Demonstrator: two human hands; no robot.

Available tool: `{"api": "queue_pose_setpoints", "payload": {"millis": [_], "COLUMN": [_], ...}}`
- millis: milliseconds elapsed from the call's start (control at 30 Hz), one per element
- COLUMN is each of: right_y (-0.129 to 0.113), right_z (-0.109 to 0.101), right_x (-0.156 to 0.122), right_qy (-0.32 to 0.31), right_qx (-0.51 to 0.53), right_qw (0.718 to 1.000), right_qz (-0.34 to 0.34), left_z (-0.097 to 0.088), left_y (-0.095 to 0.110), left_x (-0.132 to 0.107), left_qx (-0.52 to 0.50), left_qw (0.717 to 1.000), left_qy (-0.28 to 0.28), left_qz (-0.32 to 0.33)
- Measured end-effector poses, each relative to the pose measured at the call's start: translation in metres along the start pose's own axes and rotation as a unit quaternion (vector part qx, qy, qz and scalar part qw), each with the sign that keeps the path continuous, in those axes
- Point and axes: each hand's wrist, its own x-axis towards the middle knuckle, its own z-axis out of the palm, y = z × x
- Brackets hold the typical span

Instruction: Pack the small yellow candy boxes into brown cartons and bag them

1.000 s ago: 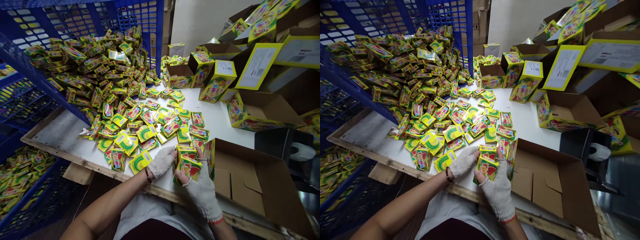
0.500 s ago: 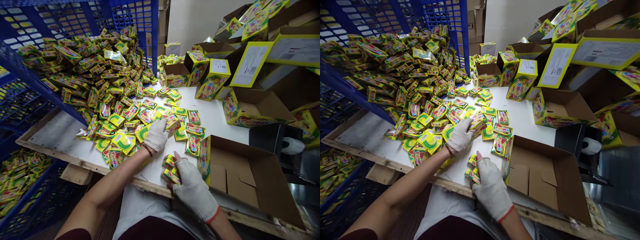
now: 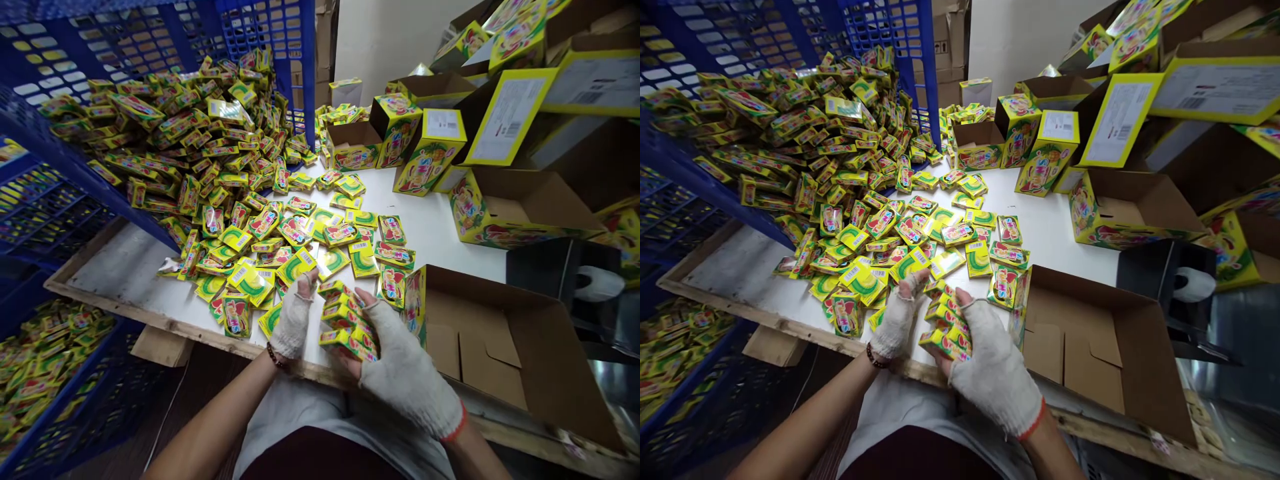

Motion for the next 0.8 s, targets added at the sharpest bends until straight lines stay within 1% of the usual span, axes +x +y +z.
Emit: {"api": "queue_pose_setpoints", "payload": {"millis": [67,100,133,200,233,300,367,400,467,567,633,700,800], "right_y": [0.001,0.004,0.008,0.02,0.027,0.042,0.052,0.055,0.058,0.055,0.054,0.054,0.053], "right_z": [0.003,0.006,0.009,0.014,0.015,0.017,0.02,0.022,0.029,0.039,0.041,0.04,0.035], "right_x": [-0.002,-0.004,-0.007,-0.018,-0.026,-0.04,-0.049,-0.05,-0.046,-0.035,-0.03,-0.029,-0.026], "right_qy": [-0.046,-0.06,-0.061,-0.032,-0.011,0.012,0.011,0.006,0.001,0.022,0.048,0.065,0.061], "right_qx": [-0.108,-0.14,-0.157,-0.154,-0.142,-0.114,-0.083,-0.066,-0.039,-0.036,-0.061,-0.107,-0.184], "right_qw": [0.992,0.987,0.982,0.98,0.981,0.986,0.993,0.995,0.996,0.992,0.986,0.981,0.966], "right_qz": [-0.038,-0.058,-0.081,-0.123,-0.132,-0.12,-0.088,-0.076,-0.076,-0.122,-0.144,-0.151,-0.169], "left_z": [-0.009,-0.011,-0.011,-0.01,-0.008,-0.004,0.001,0.003,0.006,0.008,0.008,0.008,0.009], "left_y": [0.0,-0.002,-0.004,-0.009,-0.011,-0.015,-0.015,-0.015,-0.013,-0.011,-0.01,-0.01,-0.008], "left_x": [-0.006,-0.011,-0.016,-0.024,-0.027,-0.029,-0.027,-0.027,-0.027,-0.03,-0.033,-0.035,-0.037], "left_qx": [0.03,0.055,0.084,0.123,0.124,0.108,0.092,0.083,0.074,0.098,0.139,0.181,0.213], "left_qw": [0.999,0.998,0.996,0.992,0.992,0.994,0.994,0.994,0.992,0.989,0.986,0.981,0.976], "left_qy": [-0.017,-0.03,-0.039,-0.041,-0.035,-0.027,-0.033,-0.037,-0.054,-0.083,-0.075,-0.049,-0.038], "left_qz": [0.013,0.014,0.013,0.005,-0.001,-0.018,-0.049,-0.066,-0.086,-0.071,-0.057,-0.048,-0.031]}}
